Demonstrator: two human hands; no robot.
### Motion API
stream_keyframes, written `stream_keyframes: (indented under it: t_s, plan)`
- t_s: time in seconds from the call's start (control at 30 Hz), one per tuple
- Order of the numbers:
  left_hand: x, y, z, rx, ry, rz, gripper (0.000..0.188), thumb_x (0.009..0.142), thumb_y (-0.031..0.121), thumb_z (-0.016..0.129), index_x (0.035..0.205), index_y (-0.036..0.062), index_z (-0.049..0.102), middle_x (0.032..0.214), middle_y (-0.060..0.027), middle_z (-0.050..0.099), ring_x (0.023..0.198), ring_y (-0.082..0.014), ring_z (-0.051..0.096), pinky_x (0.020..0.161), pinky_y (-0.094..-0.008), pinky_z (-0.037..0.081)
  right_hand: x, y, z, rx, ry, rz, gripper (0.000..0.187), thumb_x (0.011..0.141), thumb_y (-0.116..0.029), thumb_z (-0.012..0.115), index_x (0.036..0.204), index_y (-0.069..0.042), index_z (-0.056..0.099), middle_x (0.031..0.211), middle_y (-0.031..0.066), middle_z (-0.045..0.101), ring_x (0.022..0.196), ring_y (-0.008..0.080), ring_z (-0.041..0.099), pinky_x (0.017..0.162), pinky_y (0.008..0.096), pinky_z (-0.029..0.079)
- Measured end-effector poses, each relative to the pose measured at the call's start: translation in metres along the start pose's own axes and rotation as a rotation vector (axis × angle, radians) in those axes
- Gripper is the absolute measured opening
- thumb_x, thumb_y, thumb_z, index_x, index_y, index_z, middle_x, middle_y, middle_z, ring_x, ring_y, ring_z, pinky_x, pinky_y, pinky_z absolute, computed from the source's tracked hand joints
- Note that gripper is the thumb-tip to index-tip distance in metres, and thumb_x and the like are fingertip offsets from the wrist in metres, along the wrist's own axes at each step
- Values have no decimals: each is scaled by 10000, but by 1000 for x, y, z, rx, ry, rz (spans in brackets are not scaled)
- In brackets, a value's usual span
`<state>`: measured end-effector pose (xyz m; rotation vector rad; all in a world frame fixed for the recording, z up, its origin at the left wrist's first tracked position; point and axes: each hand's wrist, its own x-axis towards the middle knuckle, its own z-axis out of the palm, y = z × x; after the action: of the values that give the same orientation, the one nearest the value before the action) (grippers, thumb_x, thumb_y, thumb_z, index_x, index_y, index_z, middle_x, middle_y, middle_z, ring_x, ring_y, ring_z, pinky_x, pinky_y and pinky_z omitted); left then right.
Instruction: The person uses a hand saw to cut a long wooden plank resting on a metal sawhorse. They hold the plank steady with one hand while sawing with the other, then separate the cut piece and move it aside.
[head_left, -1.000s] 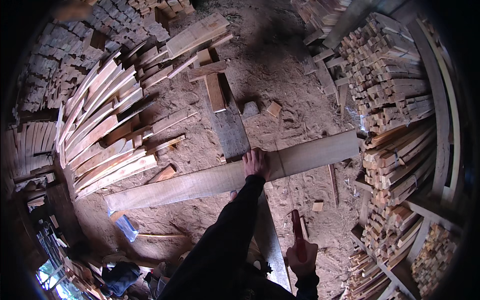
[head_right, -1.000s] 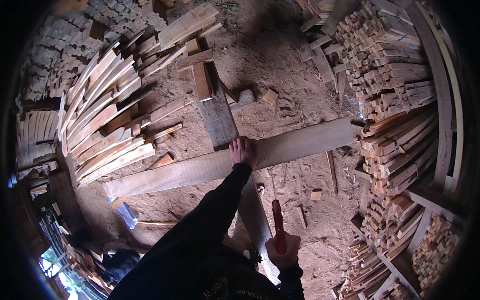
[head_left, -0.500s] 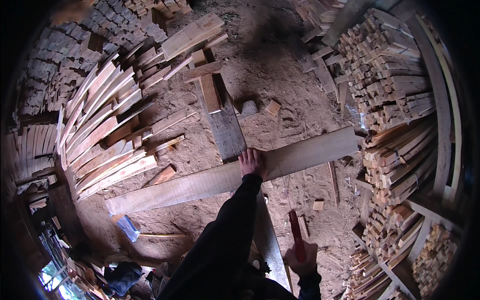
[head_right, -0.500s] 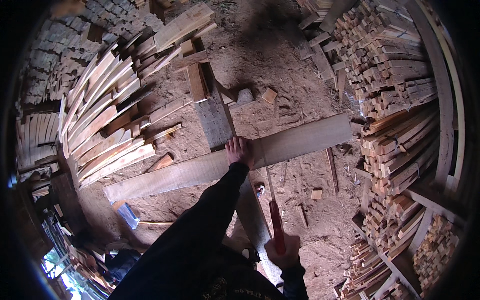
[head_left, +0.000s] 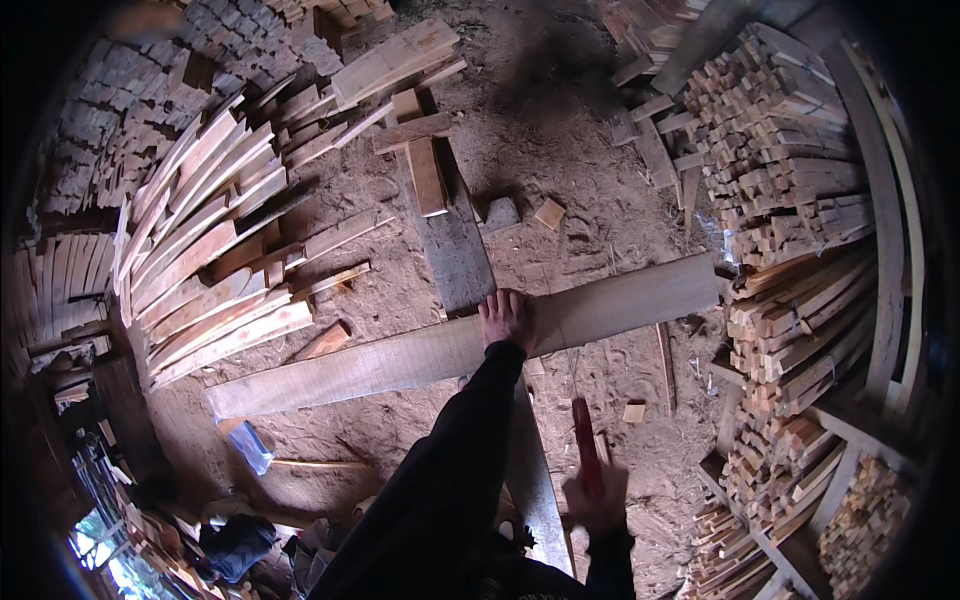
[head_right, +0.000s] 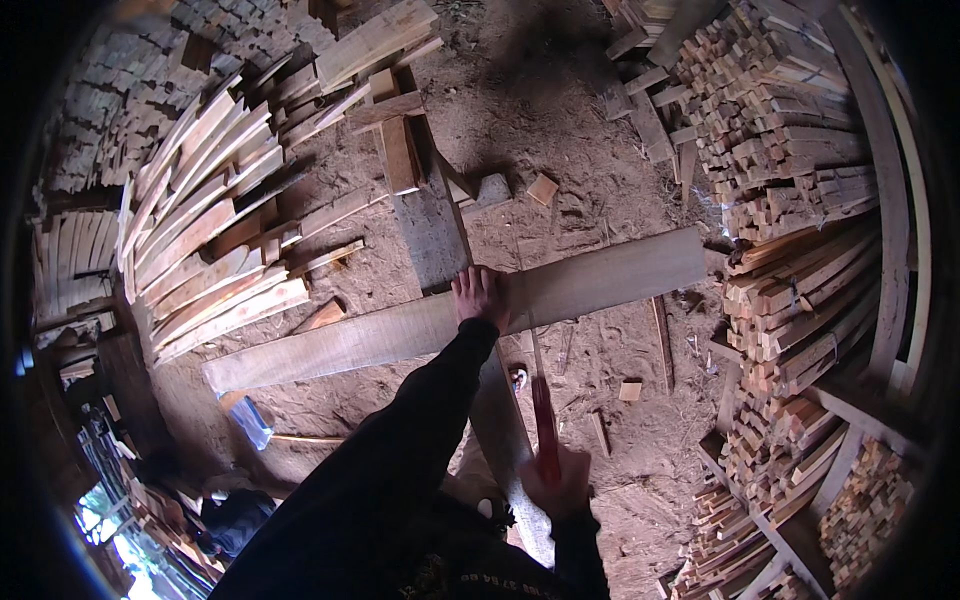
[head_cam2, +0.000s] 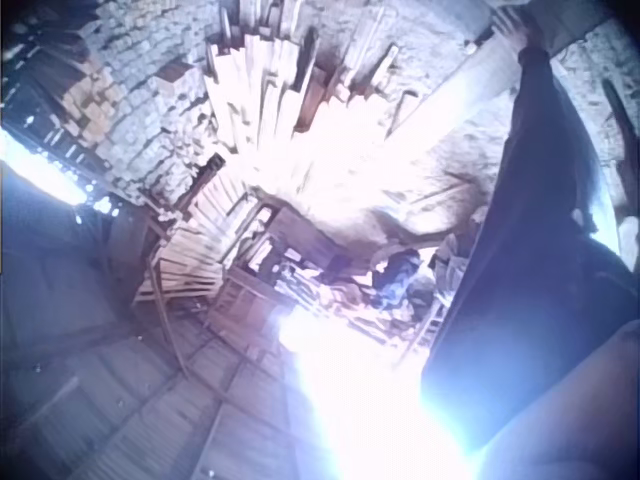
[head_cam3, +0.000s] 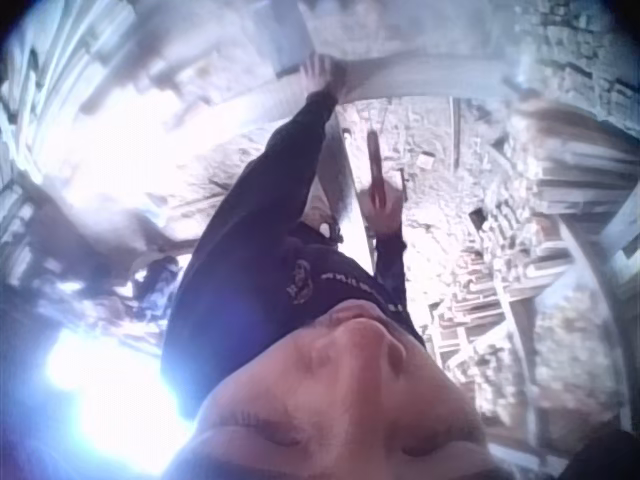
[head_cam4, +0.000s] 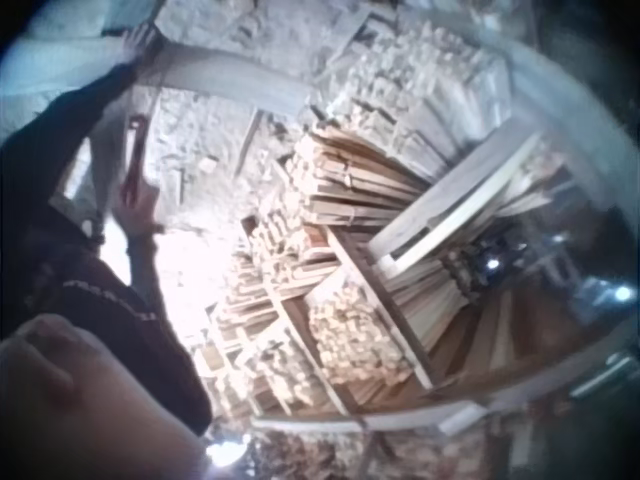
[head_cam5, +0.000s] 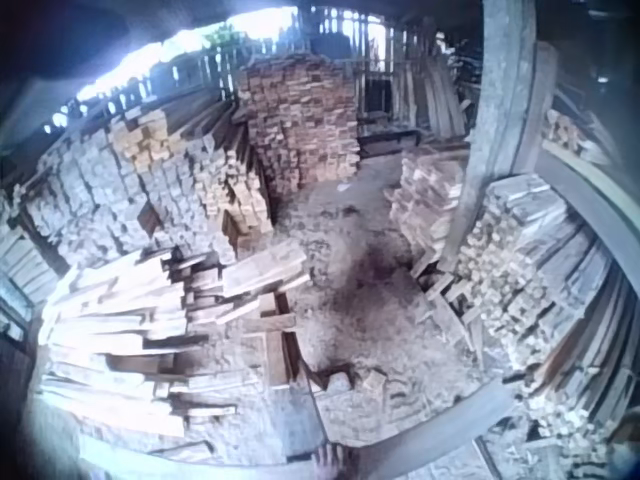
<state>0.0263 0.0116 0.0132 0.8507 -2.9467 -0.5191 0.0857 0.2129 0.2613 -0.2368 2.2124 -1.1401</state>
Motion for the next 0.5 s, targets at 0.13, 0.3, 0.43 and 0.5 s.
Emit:
stream_keyframes:
  t_s: [0.13, 0.3, 0.43, 0.5]
  plan:
    - [1, -4, 6, 14, 52, 1, 310, 868, 338, 523, 986, 51, 514, 996, -152, 510, 999, -329, 482, 908, -472, 352, 15, -4, -1, 73, -9, 24, 171, 686, -152, 670, 696, -10, 575, 494, 118, 525, 445, 195, 570, 443, 353, 432]
    - [3, 18, -3, -43, -29, 48, 275, 862, 311, 530, 976, 60, 524, 1021, -148, 516, 1009, -329, 480, 898, -481, 357, 171, 40, 39, 69, 151, -37, 213, 694, -124, 659, 623, -10, 493, 504, 75, 476, 492, 111, 451, 467, 335, 368]
    - [2, -4, 1, -33, 36, 13, 273, 857, 312, 535, 967, 62, 526, 1032, -149, 516, 1008, -328, 478, 892, -478, 357, 120, 33, 35, 69, 58, 10, 220, 699, -110, 647, 615, -12, 469, 513, 66, 484, 508, 95, 470, 474, 334, 384]
    - [0, -4, 2, -25, 35, 6, 282, 858, 319, 533, 971, 60, 526, 1032, -151, 515, 1007, -330, 478, 892, -479, 356, 50, 27, 15, 35, 8, -33, 420, 676, -12, 538, 1082, 3, 642, 552, 69, 522, 508, 93, 481, 483, 285, 381]
